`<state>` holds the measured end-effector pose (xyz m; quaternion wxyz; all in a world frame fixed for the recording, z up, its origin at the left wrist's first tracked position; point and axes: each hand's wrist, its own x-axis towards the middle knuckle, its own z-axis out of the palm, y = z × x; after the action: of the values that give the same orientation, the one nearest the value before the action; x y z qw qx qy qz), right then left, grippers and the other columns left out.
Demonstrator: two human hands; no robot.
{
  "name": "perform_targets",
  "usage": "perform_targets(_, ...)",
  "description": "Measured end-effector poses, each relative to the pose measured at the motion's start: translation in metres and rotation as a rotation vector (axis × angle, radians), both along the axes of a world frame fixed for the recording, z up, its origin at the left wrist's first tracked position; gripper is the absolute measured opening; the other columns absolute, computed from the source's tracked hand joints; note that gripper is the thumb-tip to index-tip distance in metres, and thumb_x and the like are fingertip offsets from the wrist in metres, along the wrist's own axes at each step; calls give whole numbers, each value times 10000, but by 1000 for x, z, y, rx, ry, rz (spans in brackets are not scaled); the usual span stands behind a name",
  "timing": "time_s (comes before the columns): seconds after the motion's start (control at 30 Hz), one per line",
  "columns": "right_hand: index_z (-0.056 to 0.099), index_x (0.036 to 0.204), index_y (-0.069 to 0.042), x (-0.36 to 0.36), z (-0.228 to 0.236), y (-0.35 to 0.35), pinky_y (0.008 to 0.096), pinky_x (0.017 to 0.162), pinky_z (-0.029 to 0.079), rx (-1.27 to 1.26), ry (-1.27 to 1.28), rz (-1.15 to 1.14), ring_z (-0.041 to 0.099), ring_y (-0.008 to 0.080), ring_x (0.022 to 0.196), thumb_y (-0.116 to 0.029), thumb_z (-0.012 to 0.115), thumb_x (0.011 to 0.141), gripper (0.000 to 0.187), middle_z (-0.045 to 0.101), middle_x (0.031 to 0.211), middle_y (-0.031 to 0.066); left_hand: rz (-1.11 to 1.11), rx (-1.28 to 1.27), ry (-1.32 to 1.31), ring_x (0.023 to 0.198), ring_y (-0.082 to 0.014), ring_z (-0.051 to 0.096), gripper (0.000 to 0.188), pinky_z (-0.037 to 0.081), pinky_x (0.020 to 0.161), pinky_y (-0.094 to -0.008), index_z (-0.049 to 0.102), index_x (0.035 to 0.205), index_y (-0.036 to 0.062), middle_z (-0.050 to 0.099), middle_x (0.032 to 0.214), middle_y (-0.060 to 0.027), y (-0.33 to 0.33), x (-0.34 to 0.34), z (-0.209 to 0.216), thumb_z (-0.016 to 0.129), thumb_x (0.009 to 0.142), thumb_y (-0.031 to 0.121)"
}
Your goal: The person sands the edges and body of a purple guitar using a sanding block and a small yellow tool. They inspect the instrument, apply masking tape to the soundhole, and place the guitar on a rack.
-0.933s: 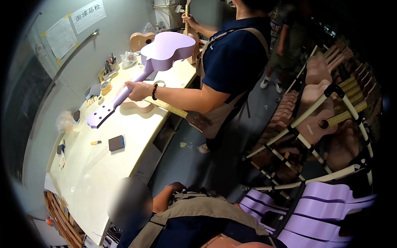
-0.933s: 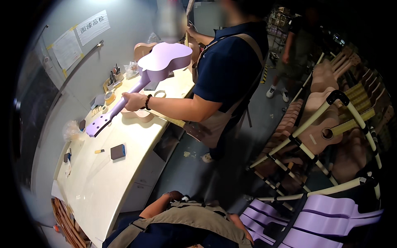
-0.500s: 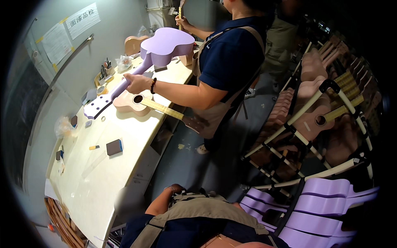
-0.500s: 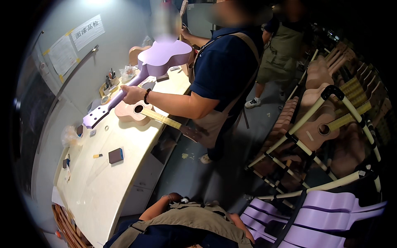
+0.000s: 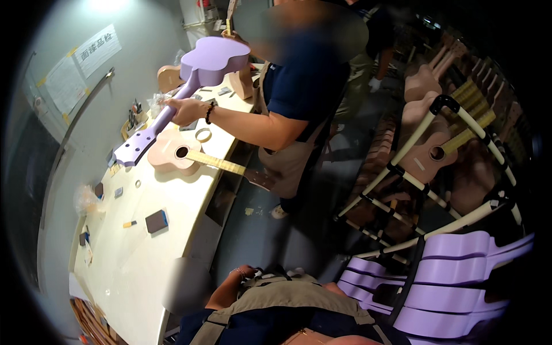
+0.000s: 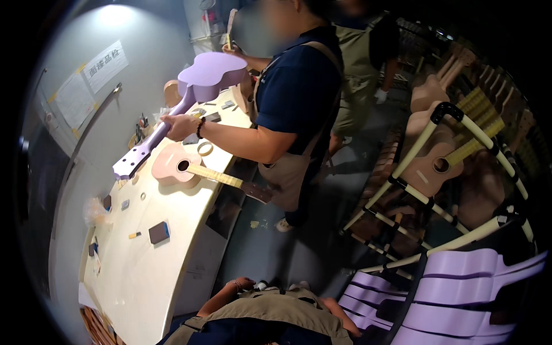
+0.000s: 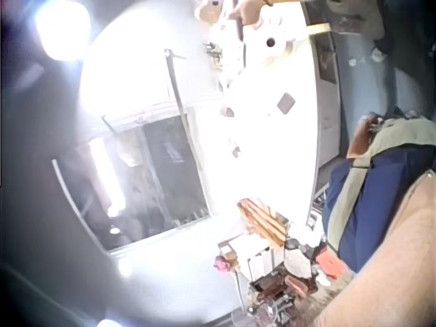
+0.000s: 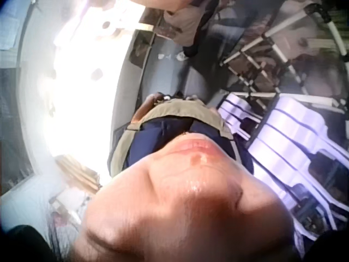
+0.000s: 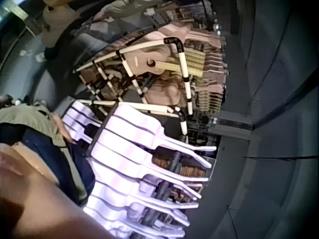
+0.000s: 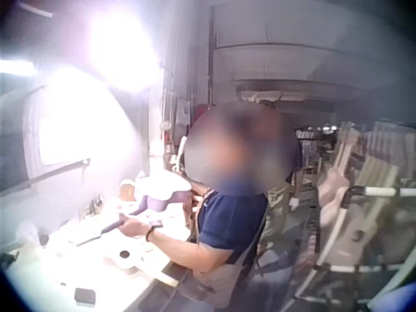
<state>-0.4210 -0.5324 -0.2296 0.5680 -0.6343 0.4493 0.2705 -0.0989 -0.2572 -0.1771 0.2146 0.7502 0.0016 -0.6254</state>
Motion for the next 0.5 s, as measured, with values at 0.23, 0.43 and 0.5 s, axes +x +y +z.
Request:
perform_targets(0.23, 639, 895, -5, 3, -2, -2, 351, 714, 436, -8, -16, -24, 548, 223, 805, -372, 543, 821, 387, 615, 873, 131, -31, -3, -20, 1010, -187, 573, 431, 432, 821, -405, 570, 1132, 125, 615, 1088, -29, -4, 1, 16, 567, 823, 426)
perform_targets(0.43, 637, 900, -8, 16, -2, -10, 353, 721, 435, -8, -21, -2, 548, 230, 816, -368, 538, 822, 381, 613, 881, 135, -85, -46, -84, 986, -178, 576, 431, 434, 805, -403, 577, 1118, 121, 626, 1053, -39, 5, 9, -12, 579, 815, 428)
perform_targets(0.5, 637, 902, -9, 11, -2, -15, 354, 723, 434, -23, -7, -10, 547, 233, 819, -366, 536, 822, 379, 613, 884, 137, -117, -98, -93, 967, -176, 581, 434, 439, 789, -397, 581, 1112, 122, 633, 1032, -39, -4, 6, 10, 588, 808, 432)
